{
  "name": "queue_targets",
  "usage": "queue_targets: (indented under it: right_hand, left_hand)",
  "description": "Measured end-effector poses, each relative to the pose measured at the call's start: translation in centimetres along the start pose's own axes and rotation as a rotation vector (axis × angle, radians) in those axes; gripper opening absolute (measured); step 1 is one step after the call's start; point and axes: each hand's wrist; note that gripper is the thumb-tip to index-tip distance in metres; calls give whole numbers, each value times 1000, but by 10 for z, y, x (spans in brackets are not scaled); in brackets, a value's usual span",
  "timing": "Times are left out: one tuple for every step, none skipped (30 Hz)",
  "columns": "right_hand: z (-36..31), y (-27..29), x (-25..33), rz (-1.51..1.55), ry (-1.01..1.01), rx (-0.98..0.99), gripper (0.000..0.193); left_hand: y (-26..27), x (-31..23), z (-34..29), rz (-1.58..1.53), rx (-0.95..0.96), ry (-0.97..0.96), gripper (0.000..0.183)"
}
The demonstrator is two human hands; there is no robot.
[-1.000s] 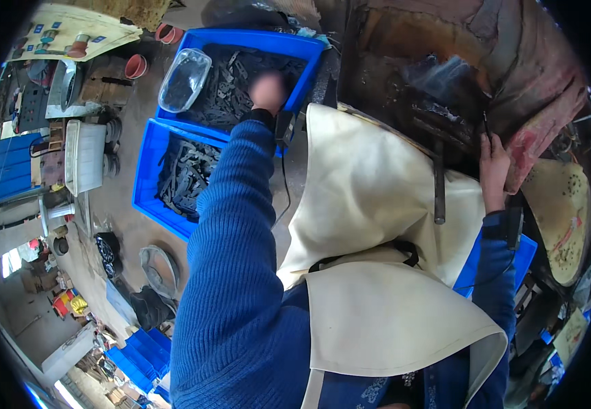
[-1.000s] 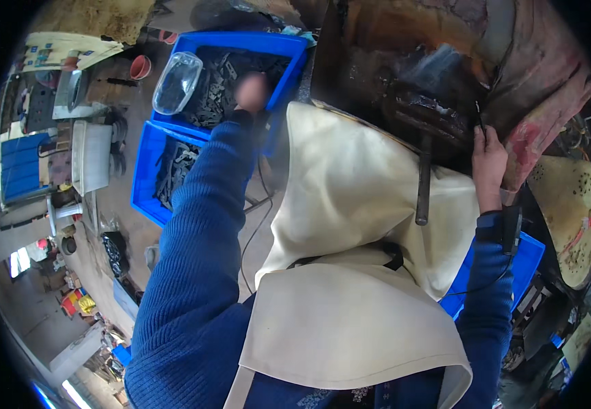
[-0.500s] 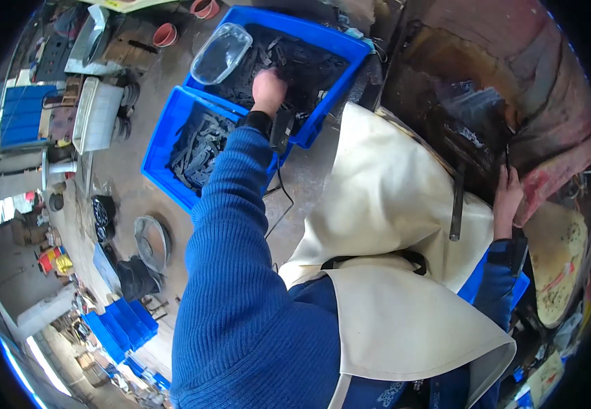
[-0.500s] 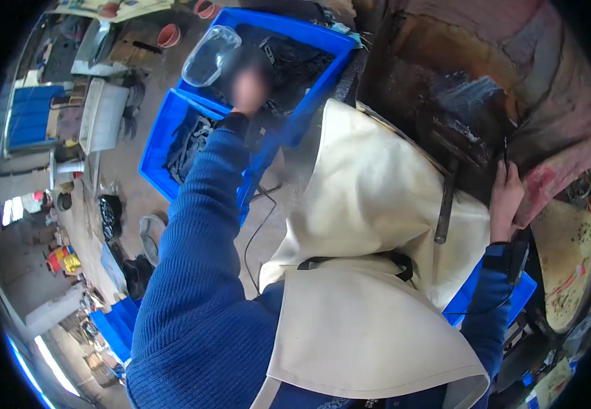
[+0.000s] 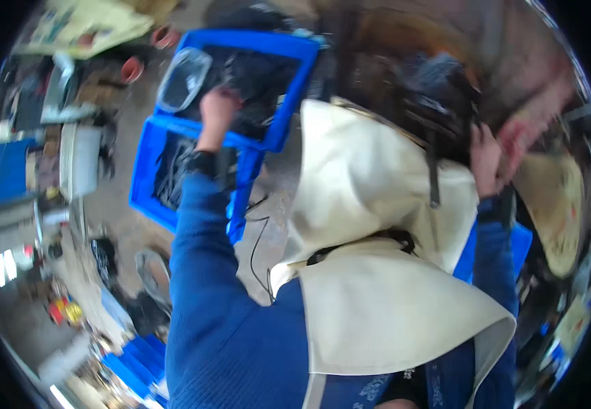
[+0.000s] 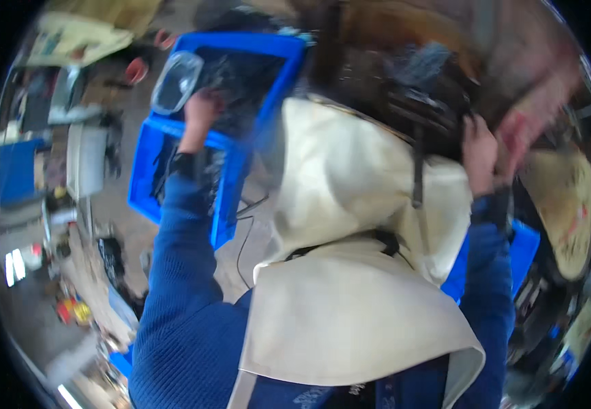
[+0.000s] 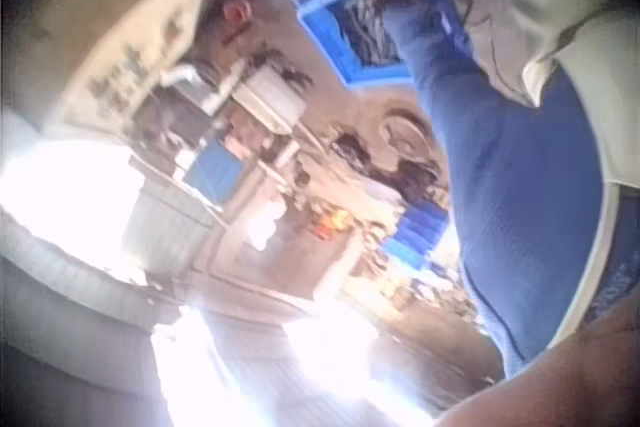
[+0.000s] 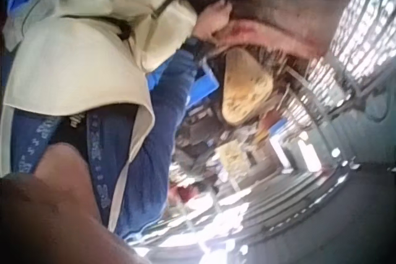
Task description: The person picks up metal pieces from a blue bin, holds them against a rotating grinding wheel, and places them into a different blue bin. They also occasionally dip a container into a bucket of liquid and pour it over the grinding area.
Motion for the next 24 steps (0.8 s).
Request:
queue_targets:
  right_hand:
    - [-1,-2,0,26,-30,-6,30]
    - [0,-3,1,26,-49,-5,29]
    - [-1,-4,3,48,-21,-22,28]
    - [-1,-4,5,43,-65,-7,26]
    - [-1,-4,7,68,-50,-17,25]
    - [-1,-3,10,42,-114,-21,25]
    - [-2,-2,12,58,-124,-22,25]
    - [-3,0,14,90,-111,-36,24]
    - [-3,2,16,78,-154,-31,24]
    - [-4,4,18,96,-155,-44,24]
    - [-4,5,20,115,-154,-56,23]
    - [-5,7,21,142,-146,-75,23]
    - [-5,8,22,136,-170,-78,23]
    - [-6,9,22,137,-171,-70,22]
    - [-6,10,22,138,-171,-61,22]
    - [-6,10,22,148,-152,-66,22]
    - [-6,11,21,141,-183,-52,22]
    - [-6,11,21,156,-178,-50,21]
    - [-6,11,22,172,-170,-46,21]
    - [-6,11,22,199,-142,-60,21]
    - [-6,11,23,198,-162,-41,21]
    - [-6,11,23,202,-166,-49,21]
    - [-7,12,23,204,-171,-57,21]
    - [-7,12,23,211,-170,-76,20]
  left_hand:
    - [4,-22,6,-459,-105,-18,16]
    - [9,-46,6,-1009,-184,211,19]
    - [9,-75,12,-1019,-139,178,19]
    - [5,-105,16,-994,-87,52,21]
    - [-3,-136,20,-992,-57,-159,22]
    - [-15,-167,26,-970,-21,-100,22]
    - [-28,-196,35,-894,44,-238,22]
    - [-41,-221,44,-827,81,-424,22]
    - [-55,-242,54,-809,123,-390,22]
    - [-69,-260,64,-508,96,-602,25]
    - [-80,-272,72,-200,63,-804,27]
    - [-90,-280,77,-195,74,-822,27]
    - [-100,-286,81,-150,130,-820,28]
    - [-110,-291,84,-103,185,-817,29]
    - [-119,-295,87,-34,255,-789,30]
    - [-126,-296,88,-51,248,-823,30]
    - [-131,-296,89,-47,292,-829,32]
    - [-134,-294,88,-42,334,-830,33]
    - [-136,-292,88,-29,366,-818,35]
    - [-137,-290,88,-28,381,-827,35]
    - [-137,-288,88,-68,400,-849,36]
    - [-137,-286,88,-109,418,-871,37]
    - [-136,-285,89,-152,438,-884,37]
    - [-135,-283,89,-148,440,-895,37]
Point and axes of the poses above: each hand's wrist, its own z-axis towards the middle knuckle, its own y-axis out of the back of the hand, x = y × z, and after that the axes turned 12 degrees about -y, right-handed
